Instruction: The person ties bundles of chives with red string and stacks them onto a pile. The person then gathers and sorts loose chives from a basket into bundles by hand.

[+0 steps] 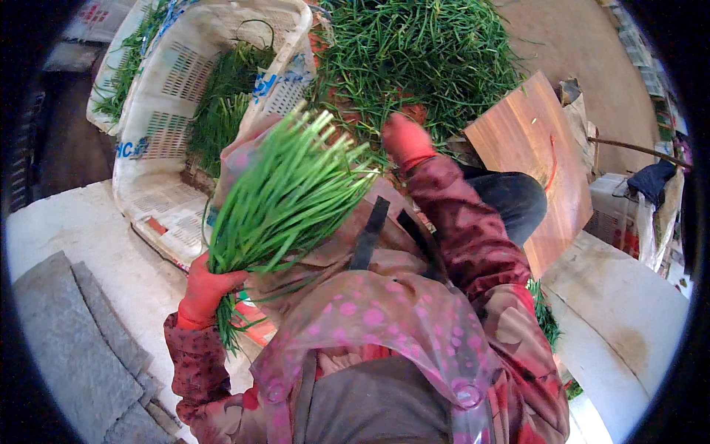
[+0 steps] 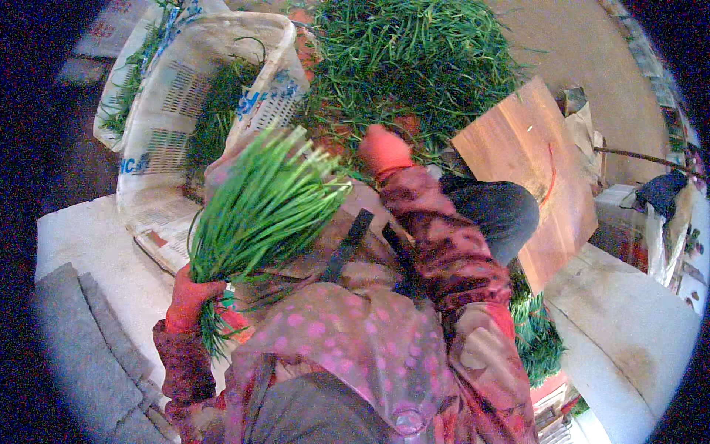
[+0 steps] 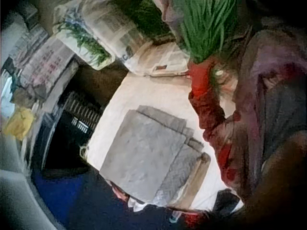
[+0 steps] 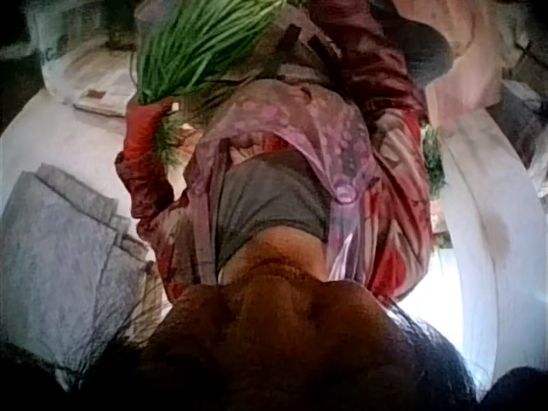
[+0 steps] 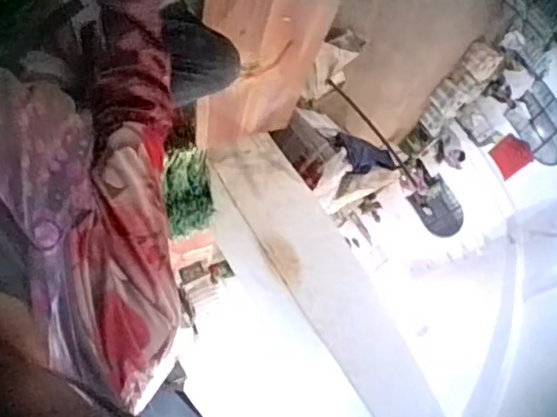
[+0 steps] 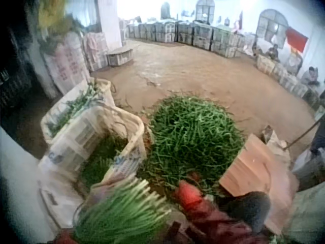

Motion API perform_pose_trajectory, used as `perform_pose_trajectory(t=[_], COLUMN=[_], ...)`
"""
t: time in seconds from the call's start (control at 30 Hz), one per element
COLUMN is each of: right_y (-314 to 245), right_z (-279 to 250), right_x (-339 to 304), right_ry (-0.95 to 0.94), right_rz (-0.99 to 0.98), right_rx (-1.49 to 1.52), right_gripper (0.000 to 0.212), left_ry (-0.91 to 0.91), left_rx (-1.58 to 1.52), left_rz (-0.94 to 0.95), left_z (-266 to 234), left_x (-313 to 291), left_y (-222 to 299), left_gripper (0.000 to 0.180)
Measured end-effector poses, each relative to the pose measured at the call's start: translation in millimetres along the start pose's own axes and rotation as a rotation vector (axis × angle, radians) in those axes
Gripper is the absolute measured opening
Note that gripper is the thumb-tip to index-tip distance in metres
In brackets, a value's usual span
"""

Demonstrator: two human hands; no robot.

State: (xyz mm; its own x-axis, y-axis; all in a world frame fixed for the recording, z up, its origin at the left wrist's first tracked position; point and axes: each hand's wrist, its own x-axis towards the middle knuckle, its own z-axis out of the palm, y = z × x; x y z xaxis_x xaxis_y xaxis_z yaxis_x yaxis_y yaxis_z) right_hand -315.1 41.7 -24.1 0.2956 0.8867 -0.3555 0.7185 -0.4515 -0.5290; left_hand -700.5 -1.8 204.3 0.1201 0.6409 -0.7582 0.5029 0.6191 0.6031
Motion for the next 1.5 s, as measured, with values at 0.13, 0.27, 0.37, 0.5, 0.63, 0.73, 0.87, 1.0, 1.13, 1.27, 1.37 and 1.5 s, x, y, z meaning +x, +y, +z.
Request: perform_pose_trajectory(t=[0.13,0.27,0.37,0.5,0.63,0.73,0.87,1.0,1.13,1.27,1.37,1.5], right_y=[-49.5,-103.7,-134.3,-123.5,-90.0,-92.6,-94.7,-83.7,-39.6,-10.3,-16.1,-75.0], right_z=[-51.0,-11.4,-13.0,-42.2,-20.3,-28.5,-37.4,-26.9,2.2,-19.6,-42.9,-80.5], right_x=[-36.2,-60.7,-61.5,-91.5,-108.7,-113.6,-120.6,-138.3,-131.3,-99.3,-69.7,-54.7], right_ry=[-0.567,-0.726,-0.566,-0.575,-0.615,-0.655,-0.617,-0.764,-0.804,-0.577,-0.191,0.240], right_rz=[0.111,0.000,-0.032,-0.143,-0.174,0.084,0.105,0.023,0.347,0.269,0.120,-0.513], right_rx=[0.673,1.121,1.189,1.207,1.153,1.057,1.082,1.177,1.141,0.995,0.972,0.579], right_gripper=[0.043,0.052,0.049,0.040,0.033,0.030,0.028,0.021,0.019,0.020,0.024,0.028], left_ry=[0.128,0.171,0.229,0.217,0.185,0.197,0.181,0.228,0.198,0.196,0.188,0.203], left_rx=[-0.067,-0.058,-0.066,-0.090,-0.093,-0.075,-0.103,-0.126,-0.056,-0.036,-0.011,0.095], left_rz=[-0.052,0.041,0.109,0.129,0.126,0.078,0.100,0.146,0.170,0.150,0.167,0.197], left_z=[-11.7,2.2,7.6,9.7,13.9,13.4,16.8,15.2,16.6,14.2,14.4,15.6], left_x=[-4.0,6.8,8.9,18.1,19.5,20.1,19.2,22.2,25.4,23.2,27.5,25.9], left_y=[-17.4,-25.4,-35.9,-60.5,-60.1,-53.1,-52.5,-61.2,-55.7,-58.0,-61.9,-56.7], left_gripper=[0.020,0.021,0.022,0.024,0.027,0.027,0.027,0.029,0.033,0.035,0.036,0.038])
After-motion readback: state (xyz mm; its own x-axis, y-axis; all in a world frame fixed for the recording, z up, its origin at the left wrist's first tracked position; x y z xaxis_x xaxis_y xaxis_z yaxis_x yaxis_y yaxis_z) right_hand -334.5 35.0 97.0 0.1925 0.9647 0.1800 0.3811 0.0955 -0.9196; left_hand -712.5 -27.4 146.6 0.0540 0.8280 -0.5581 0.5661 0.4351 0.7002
